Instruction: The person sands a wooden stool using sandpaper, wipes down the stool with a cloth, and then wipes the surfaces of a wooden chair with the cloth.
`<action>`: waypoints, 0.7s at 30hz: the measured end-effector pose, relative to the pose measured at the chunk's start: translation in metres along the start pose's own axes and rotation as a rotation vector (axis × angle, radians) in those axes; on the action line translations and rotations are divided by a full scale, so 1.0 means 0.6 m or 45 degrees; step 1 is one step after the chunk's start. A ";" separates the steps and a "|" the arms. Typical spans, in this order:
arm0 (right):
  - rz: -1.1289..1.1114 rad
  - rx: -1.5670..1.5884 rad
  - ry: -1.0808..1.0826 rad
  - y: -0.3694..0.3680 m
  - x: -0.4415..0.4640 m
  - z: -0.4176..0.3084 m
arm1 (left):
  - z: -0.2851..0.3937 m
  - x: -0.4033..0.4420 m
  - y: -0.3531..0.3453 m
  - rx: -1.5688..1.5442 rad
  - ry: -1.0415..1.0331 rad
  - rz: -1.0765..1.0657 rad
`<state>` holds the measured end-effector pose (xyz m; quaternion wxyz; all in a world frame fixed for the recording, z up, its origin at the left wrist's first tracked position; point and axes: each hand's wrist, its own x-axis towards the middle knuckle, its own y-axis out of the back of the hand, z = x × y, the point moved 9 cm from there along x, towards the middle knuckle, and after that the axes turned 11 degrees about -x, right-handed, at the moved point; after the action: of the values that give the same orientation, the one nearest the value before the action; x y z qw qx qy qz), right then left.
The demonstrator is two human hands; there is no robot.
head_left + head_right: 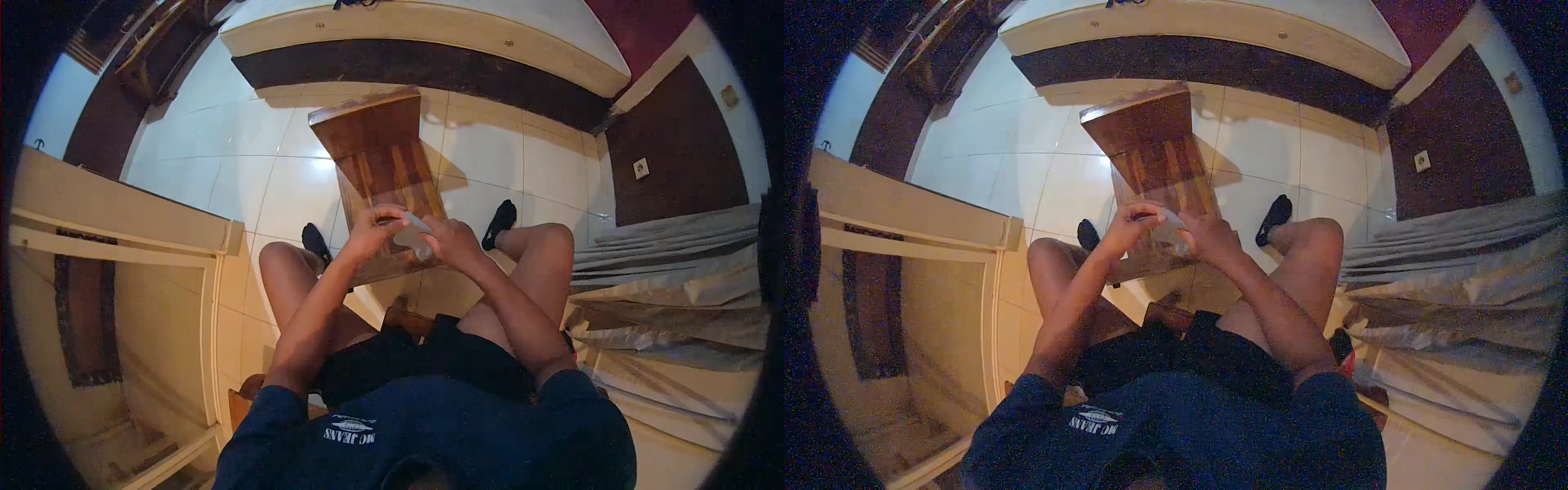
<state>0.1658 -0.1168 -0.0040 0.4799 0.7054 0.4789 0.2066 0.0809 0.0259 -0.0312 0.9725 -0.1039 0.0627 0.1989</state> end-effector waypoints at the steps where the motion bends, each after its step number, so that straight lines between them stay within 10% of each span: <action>1: -0.001 -0.001 0.001 -0.002 0.001 0.002 | -0.001 0.000 0.000 -0.001 0.000 0.001; 21: -0.017 0.509 0.047 0.007 -0.001 -0.003 | 0.037 -0.002 -0.023 0.060 -0.255 0.027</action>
<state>0.1659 -0.1168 0.0008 0.3229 0.7795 0.5238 0.1170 0.0868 0.0183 -0.0071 0.9739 -0.0601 -0.0290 0.2169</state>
